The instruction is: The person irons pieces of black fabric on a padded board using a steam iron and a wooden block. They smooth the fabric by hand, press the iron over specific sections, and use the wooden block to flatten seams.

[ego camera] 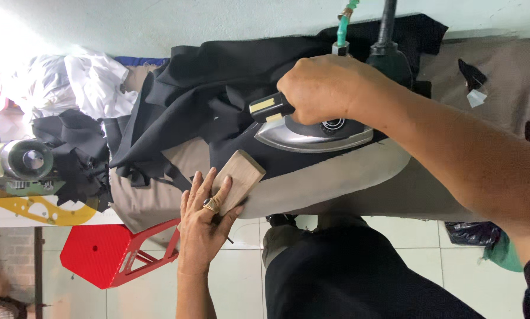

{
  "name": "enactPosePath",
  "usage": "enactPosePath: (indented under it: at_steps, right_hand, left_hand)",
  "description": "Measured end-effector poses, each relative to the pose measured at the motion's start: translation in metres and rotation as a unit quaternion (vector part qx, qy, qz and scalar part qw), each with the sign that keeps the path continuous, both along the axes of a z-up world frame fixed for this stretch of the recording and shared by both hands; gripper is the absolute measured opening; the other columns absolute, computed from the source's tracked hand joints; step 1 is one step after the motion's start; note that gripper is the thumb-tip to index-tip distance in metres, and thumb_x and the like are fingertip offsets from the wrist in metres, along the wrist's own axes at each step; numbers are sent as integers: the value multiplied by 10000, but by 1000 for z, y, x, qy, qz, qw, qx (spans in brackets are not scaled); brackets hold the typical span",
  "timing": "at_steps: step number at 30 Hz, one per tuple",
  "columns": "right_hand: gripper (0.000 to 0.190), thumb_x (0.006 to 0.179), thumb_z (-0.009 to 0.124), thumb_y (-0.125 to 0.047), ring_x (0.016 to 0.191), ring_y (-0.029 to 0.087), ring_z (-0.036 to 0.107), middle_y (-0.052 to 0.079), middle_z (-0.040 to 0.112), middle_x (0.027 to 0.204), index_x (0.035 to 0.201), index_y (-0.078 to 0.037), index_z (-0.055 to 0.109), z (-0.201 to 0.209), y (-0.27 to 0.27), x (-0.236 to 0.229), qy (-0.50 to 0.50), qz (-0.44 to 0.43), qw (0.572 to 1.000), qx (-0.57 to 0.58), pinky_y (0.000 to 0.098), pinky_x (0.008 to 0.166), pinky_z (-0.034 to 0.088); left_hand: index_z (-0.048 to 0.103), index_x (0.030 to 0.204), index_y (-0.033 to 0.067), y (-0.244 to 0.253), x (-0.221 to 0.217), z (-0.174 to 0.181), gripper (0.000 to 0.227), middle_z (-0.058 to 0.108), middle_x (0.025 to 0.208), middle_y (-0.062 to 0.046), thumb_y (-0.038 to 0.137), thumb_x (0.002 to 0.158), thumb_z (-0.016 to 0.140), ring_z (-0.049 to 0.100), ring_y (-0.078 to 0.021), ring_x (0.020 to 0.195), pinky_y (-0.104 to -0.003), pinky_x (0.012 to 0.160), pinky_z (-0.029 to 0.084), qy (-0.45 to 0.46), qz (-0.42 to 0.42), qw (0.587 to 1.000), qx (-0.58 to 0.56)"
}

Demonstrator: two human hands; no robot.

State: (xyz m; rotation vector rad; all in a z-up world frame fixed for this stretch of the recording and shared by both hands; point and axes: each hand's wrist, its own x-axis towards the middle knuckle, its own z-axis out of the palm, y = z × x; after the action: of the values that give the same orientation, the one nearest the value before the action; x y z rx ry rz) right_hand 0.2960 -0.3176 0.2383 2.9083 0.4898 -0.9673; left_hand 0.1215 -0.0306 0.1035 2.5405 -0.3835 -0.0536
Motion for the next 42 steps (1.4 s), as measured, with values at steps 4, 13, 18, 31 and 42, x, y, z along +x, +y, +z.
enactPosePath:
  at_steps: [4,13,18,31,42]
  right_hand:
    - [191,932,578,-268,863,348,694,118,713,973,997,-118,677,-5,4,2,4,60,998,-14,516,643,563]
    - [226,946,596,-326,795,329,692,97,711,898,967,-112,665,-14,5,-1,-25,111,993,-11,481,627,556]
    - [814,794,579,-893,778,285,660,67,678,801,864,-82,610,3,7,-5,1,75,997,23,457,692,525]
    - [354,955,649,-509,892,338,726,105,722,964,1068,-174,623,2,-10,-28,11,165,985,-58,507,753,600]
    - [224,936,614,-324,762,286,784,92,764,762,868,-124,691,8,-43,-63,24,76,997,5,363,692,613]
  left_hand:
    - [596,1450,299,-2,-1,0,572,464,1625,-60,374,903,742,325,-370,1562,-600,1191,255,1,15,1000,-12]
    - [585,1461,274,-5,-2,6,553,468,1619,-85,377,934,714,330,-388,1557,-613,1202,256,-8,10,1000,-21]
    - [584,1460,253,-8,-7,-1,566,463,1623,-107,346,923,734,325,-405,1562,-609,1187,261,-8,39,998,-57]
    - [591,1457,253,-3,-5,6,551,469,1615,-91,330,929,728,322,-378,1558,-572,1201,269,6,34,998,-45]
    - [550,1448,477,-28,32,-3,663,487,1604,35,496,834,800,333,-284,1548,-475,1193,249,-18,-4,1000,24]
